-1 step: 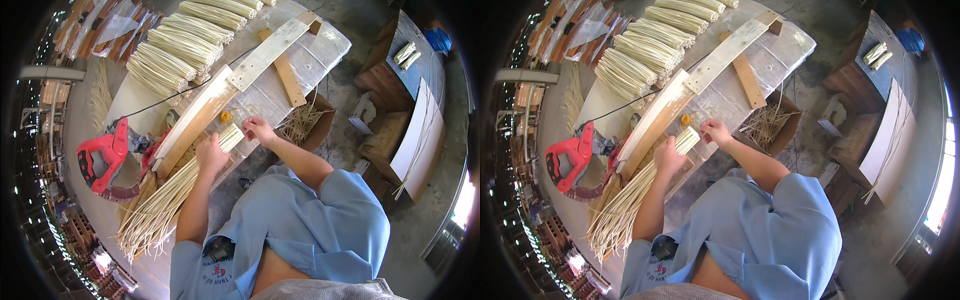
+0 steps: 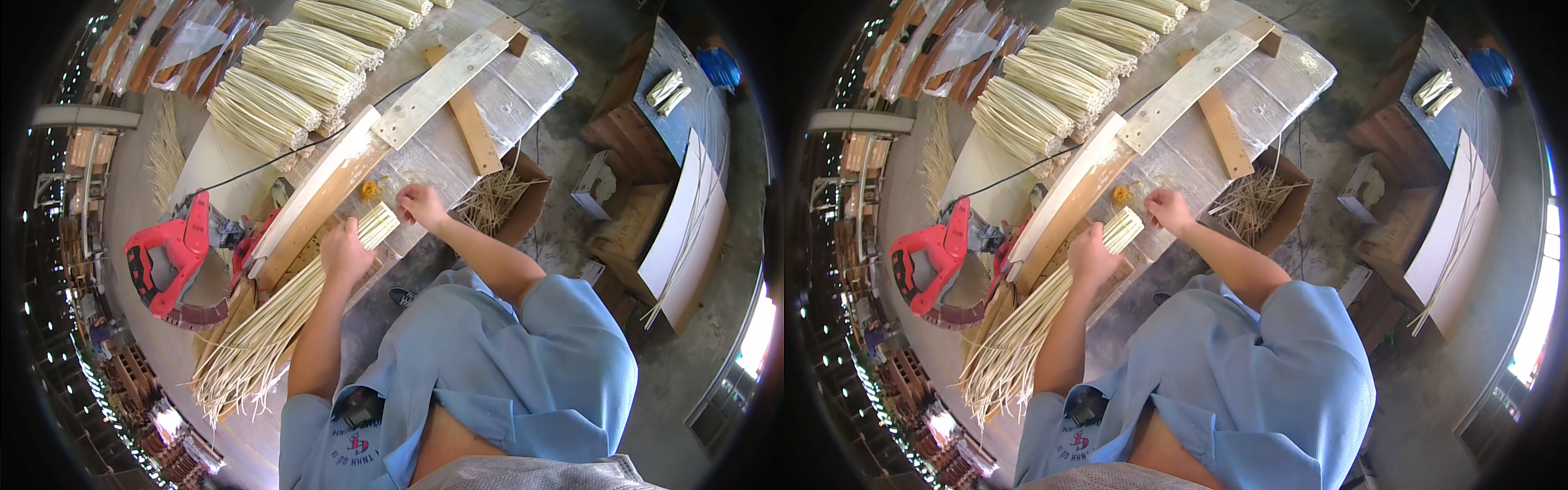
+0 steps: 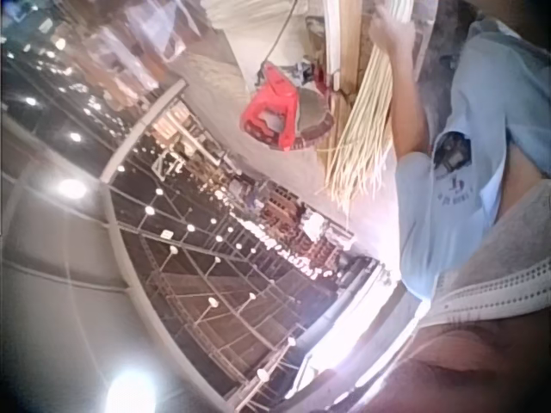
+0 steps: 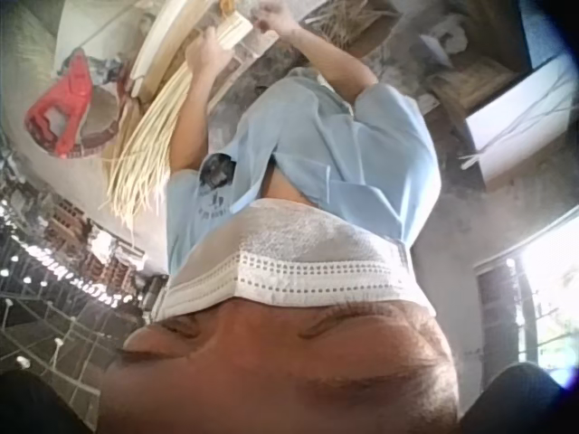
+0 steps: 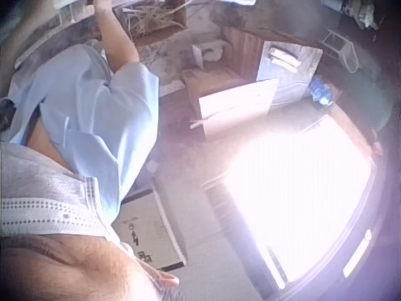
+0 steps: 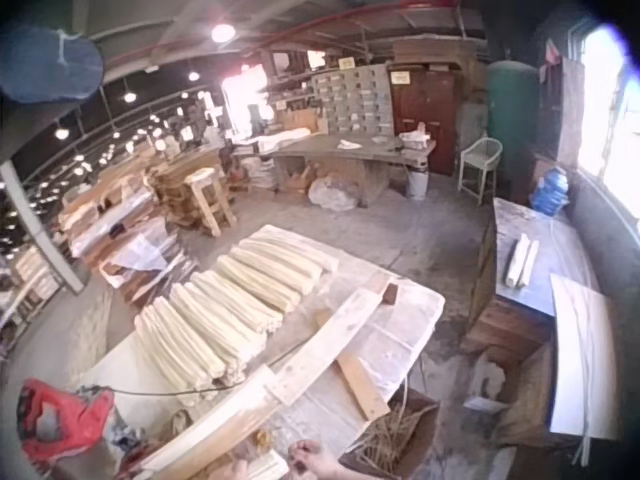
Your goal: The person gathers bundles of long bamboo sticks, aligns them on a workbench, and uses a red circular saw to cut them to length. The cut pieces are stacked on the table. The person repeats this process multiple times throughout the clip.
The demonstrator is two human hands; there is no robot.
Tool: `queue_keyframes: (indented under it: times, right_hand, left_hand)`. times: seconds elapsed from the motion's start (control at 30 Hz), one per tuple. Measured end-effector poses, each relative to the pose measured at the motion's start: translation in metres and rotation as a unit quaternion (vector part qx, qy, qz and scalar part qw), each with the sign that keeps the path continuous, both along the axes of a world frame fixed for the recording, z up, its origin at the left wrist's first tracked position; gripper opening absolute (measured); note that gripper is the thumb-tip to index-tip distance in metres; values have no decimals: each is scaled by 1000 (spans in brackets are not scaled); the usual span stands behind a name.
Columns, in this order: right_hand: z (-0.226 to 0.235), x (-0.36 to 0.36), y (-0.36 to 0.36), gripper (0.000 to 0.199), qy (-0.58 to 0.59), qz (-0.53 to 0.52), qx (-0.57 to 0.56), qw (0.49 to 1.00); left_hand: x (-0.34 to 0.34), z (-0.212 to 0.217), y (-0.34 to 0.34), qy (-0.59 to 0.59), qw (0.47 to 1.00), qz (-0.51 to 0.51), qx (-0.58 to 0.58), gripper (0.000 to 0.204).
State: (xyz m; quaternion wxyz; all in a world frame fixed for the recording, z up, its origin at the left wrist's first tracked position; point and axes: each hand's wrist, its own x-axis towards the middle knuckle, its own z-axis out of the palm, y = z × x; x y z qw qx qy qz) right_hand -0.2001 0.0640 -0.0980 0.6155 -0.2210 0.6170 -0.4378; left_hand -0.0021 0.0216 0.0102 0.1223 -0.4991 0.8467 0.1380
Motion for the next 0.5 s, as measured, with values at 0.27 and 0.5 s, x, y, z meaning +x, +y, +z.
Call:
queue_keyframes:
  times: [0.27, 0.5]
  right_hand:
    - [-13, 2, -87, 22, 472, 271, -77, 835]
    - [-31, 4, -82, 21, 449, 229, -149, 851]
  left_hand:
    - [-3, 0, -3, 25, 1000, -3, -5, 58]
    - [-5, 4, -3, 22, 1000, 6, -5, 56]
